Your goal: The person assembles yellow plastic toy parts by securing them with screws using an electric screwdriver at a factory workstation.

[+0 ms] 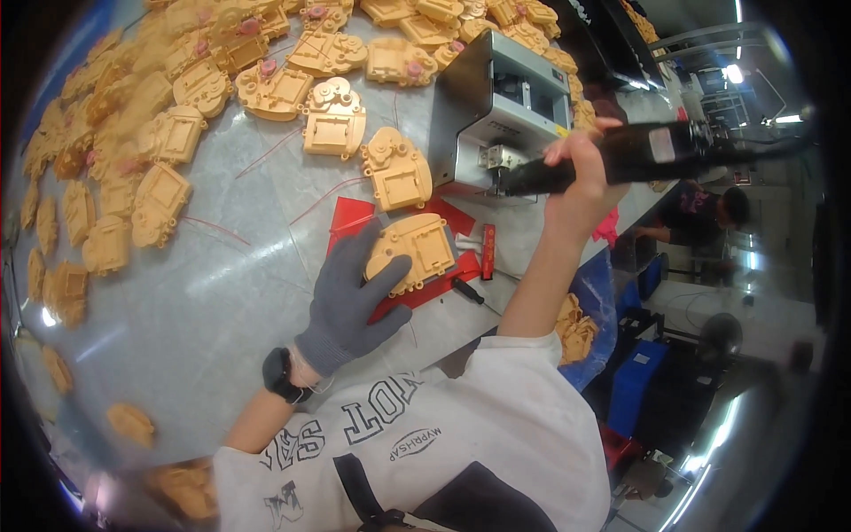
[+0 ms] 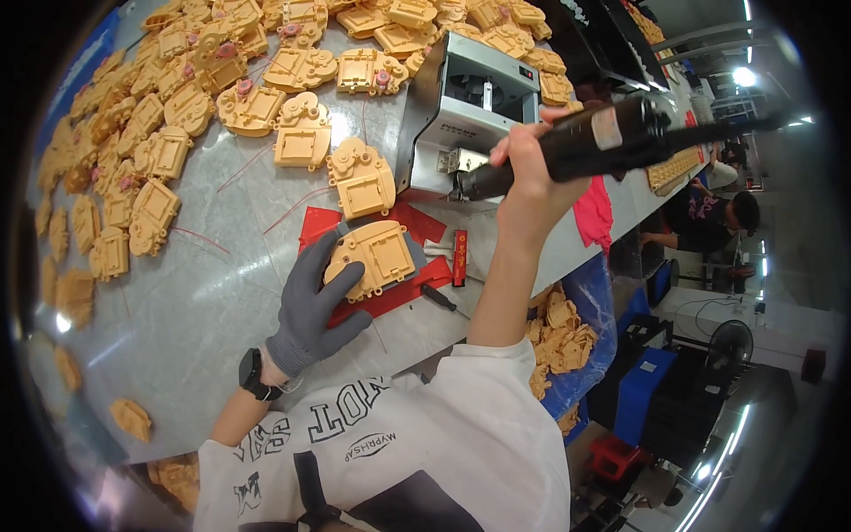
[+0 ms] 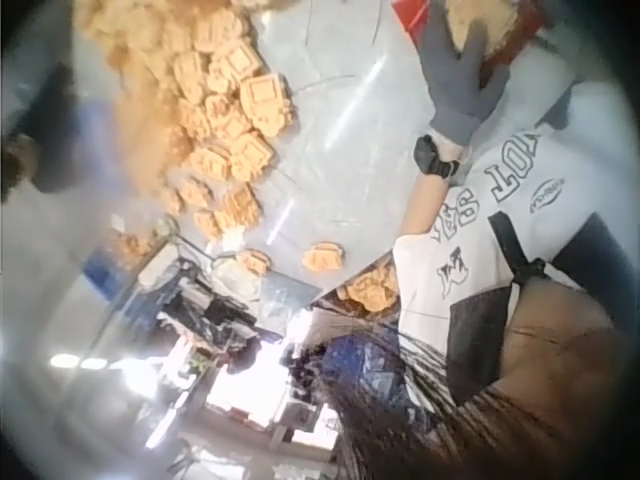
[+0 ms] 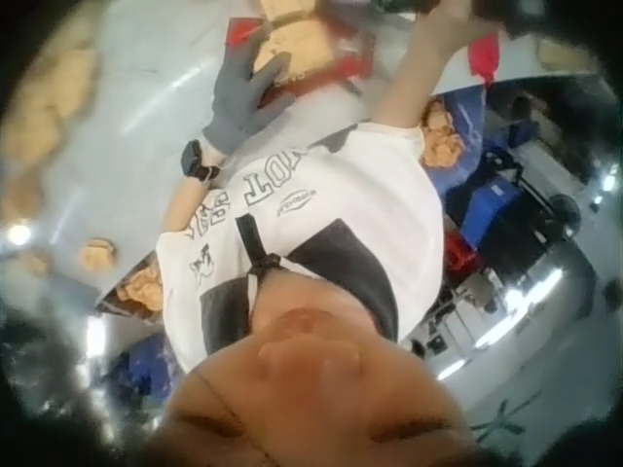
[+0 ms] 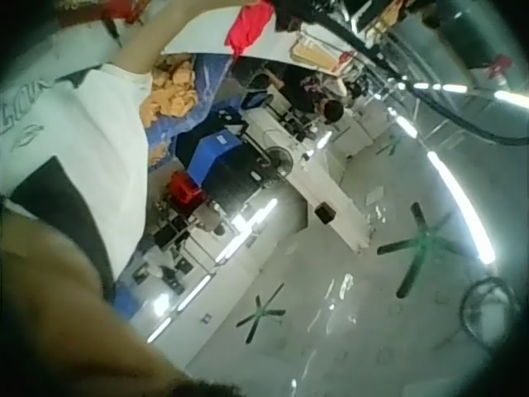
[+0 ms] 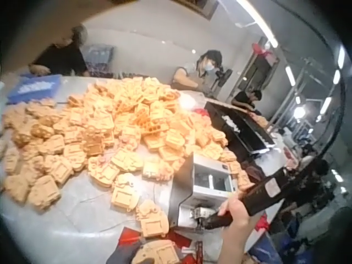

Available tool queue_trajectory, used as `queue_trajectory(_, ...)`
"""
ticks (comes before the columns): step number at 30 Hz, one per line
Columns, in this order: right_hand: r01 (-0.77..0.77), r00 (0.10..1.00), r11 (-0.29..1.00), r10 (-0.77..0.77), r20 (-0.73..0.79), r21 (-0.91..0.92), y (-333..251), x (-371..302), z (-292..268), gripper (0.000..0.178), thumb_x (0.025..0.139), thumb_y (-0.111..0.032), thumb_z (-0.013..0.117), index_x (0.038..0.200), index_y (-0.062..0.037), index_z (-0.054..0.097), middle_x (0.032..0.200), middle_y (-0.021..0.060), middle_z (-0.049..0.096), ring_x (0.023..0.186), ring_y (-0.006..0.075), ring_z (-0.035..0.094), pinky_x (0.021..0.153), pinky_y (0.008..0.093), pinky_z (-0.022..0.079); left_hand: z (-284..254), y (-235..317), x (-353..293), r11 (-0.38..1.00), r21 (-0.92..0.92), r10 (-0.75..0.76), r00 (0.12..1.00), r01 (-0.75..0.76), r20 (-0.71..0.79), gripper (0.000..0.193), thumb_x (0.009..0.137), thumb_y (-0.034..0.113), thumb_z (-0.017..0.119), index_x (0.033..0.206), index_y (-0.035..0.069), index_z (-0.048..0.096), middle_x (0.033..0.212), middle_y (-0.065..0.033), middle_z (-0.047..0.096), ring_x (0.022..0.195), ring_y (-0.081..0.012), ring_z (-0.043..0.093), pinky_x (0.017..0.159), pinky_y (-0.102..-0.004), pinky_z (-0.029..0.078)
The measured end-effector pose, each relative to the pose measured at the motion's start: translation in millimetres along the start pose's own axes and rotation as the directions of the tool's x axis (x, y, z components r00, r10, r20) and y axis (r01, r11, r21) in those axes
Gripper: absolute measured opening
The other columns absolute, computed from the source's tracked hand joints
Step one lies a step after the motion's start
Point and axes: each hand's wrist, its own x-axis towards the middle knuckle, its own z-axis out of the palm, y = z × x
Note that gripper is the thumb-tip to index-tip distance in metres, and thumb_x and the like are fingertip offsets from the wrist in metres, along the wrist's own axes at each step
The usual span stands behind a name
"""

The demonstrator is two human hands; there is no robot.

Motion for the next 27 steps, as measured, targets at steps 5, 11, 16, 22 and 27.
queue_trajectory(5, -0.026, 0.989, 0.966, -0.013, 0.15, 0.259, -25.5, -46.0, -20.5, 0.037, 0.072, -0.007, 0.05, 0.108, -0.0039, 0.043, 0.063, 0.0037, 0.04, 0.049, 0.0146, 0.042, 0.057, 0.032, 0.039, 0.6, -7.2, -1.0, 1.0, 0.024, 0.018, 1.0, -0.019, 0.019, 0.065, 0.06, 0.018, 0.073, 0.118, 0.009, 0.047, 0.126, -0.0272, 0.039, 0.101, -0.0417, 0.048, 0.087, -0.0492, 0.04)
queue_trajectory(11, -0.09, 0.95, 0.93, -0.027, 0.311, 0.356, -35.4, -76.3, -10.9, 0.04, 0.07, -0.003, 0.053, 0.106, -0.0023, 0.036, 0.059, 0.006, 0.047, 0.048, 0.0157, 0.047, 0.054, 0.0317, 0.043, 2.2, -14.1, -5.8, 0.997, 0.055, 0.054, 0.998, -0.054, 0.019, 0.07, 0.059, 0.017, 0.074, 0.121, 0.007, 0.043, 0.123, -0.0261, 0.041, 0.099, -0.0424, 0.049, 0.085, -0.0495, 0.041)
queue_trajectory(16, -0.128, 0.935, 0.93, -0.003, 0.356, 0.345, -31.2, -78.5, -7.4, 0.039, 0.07, -0.002, 0.054, 0.105, -0.0024, 0.036, 0.059, 0.006, 0.047, 0.046, 0.0153, 0.046, 0.052, 0.0308, 0.042, 1.4, -9.1, -4.4, 0.998, 0.049, 0.027, 1.0, -0.026, -0.007, 0.063, 0.06, 0.017, 0.071, 0.118, 0.007, 0.047, 0.113, -0.0205, 0.045, 0.103, -0.0359, 0.047, 0.09, -0.0494, 0.038)
queue_trajectory(22, -0.19, 0.912, 0.934, 0.055, 0.406, 0.301, -26.5, -81.2, -9.3, 0.039, 0.069, -0.008, 0.053, 0.105, -0.0028, 0.038, 0.062, 0.0058, 0.045, 0.048, 0.0161, 0.047, 0.056, 0.0315, 0.041, 0.8, -9.8, -5.5, 0.999, 0.03, 0.022, 1.0, -0.022, -0.009, 0.062, 0.061, 0.017, 0.071, 0.117, 0.007, 0.047, 0.111, -0.0195, 0.046, 0.102, -0.0356, 0.048, 0.09, -0.049, 0.038)
queue_trajectory(27, -0.208, 0.92, 0.932, 0.082, 0.383, 0.298, -25.0, -81.9, -8.3, 0.04, 0.069, -0.008, 0.053, 0.106, -0.0028, 0.038, 0.062, 0.0058, 0.045, 0.049, 0.0164, 0.047, 0.056, 0.0313, 0.041, 1.6, -10.4, -5.9, 0.999, 0.025, 0.027, 0.999, -0.027, -0.023, 0.061, 0.06, 0.016, 0.071, 0.116, 0.006, 0.048, 0.111, -0.0196, 0.046, 0.102, -0.0354, 0.048, 0.089, -0.0482, 0.039)
